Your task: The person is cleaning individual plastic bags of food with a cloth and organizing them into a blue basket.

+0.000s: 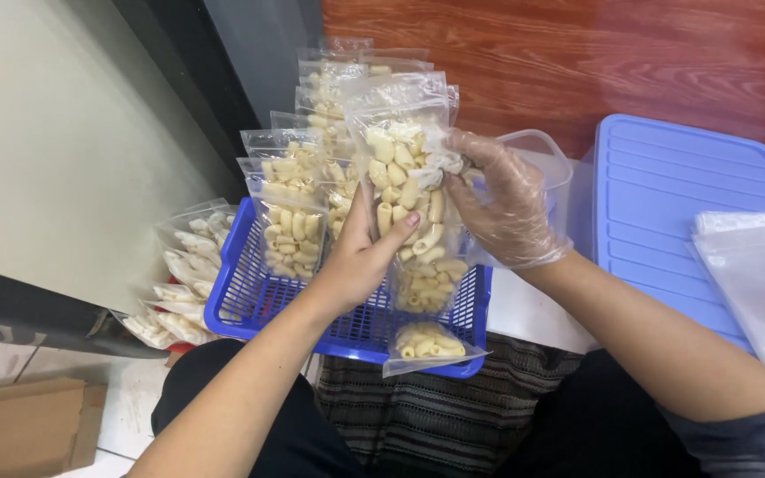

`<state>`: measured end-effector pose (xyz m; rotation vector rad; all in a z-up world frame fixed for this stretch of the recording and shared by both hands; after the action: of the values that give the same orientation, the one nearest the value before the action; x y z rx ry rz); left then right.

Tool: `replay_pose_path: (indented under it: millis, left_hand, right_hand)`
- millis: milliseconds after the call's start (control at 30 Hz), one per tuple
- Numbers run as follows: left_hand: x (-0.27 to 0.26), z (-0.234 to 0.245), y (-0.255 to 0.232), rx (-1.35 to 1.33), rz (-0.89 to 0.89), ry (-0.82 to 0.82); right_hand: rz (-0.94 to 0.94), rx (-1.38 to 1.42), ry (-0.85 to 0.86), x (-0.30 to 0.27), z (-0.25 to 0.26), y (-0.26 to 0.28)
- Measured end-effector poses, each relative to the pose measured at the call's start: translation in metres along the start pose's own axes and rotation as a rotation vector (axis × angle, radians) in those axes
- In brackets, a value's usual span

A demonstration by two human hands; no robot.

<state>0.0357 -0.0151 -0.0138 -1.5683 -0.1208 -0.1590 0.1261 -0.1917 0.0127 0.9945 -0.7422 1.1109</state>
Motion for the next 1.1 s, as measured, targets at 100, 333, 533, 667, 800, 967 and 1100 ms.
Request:
replay_pose_path:
  millis: [100,333,533,667,800,967,1100]
  left_hand:
    - [0.001,0.0,0.001,-0.017,0.007,0.0]
    - [-0.006,-0.001,-0.011,-0.09,-0.041,0.003]
    - [-0.015,-0.011,-0.024,-0.127,-0.021,0.087]
    - [0.002,0.008,-0.005,-0.127,-0.033,0.039]
    - [-0.007,-0.007,-0.036,-0.034,0.03,0.062]
    - [-0.011,-0.014,-0.036,-0.074,-0.003,0.147]
    - [-0.004,-0.006,-0.022,-0.077,0.039,0.041]
  right_hand:
    - [0.012,-0.09,-0.018,-0.021,-0.008,-0.01]
    - [0.279,0.028,0.055,-0.003,-0.005,0.016]
    - [0.121,-0.022,-0.006,-0.029,-0.014,-0.007]
    - [0.262,0.16,0.138,-0.038,-0.028,0.03]
    - [0.29,0.044,0.136,-0.015,-0.012,-0.005]
    - [0.184,-0.102,0.001,-0.008,-0.009,-0.017]
    - [0.332,-0.016,0.195,-0.028,-0.019,0.021]
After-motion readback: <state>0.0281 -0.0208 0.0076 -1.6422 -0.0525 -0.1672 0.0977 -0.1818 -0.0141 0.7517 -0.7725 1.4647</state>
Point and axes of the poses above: each hand's wrist, its own x-axis towards the middle knuckle, its own z-axis out of the back of the hand, y = z × x, the point moved 1 cm from there along x, towards the middle knuckle, and after that the axes turned 8 degrees about z, right-handed, at the moved point
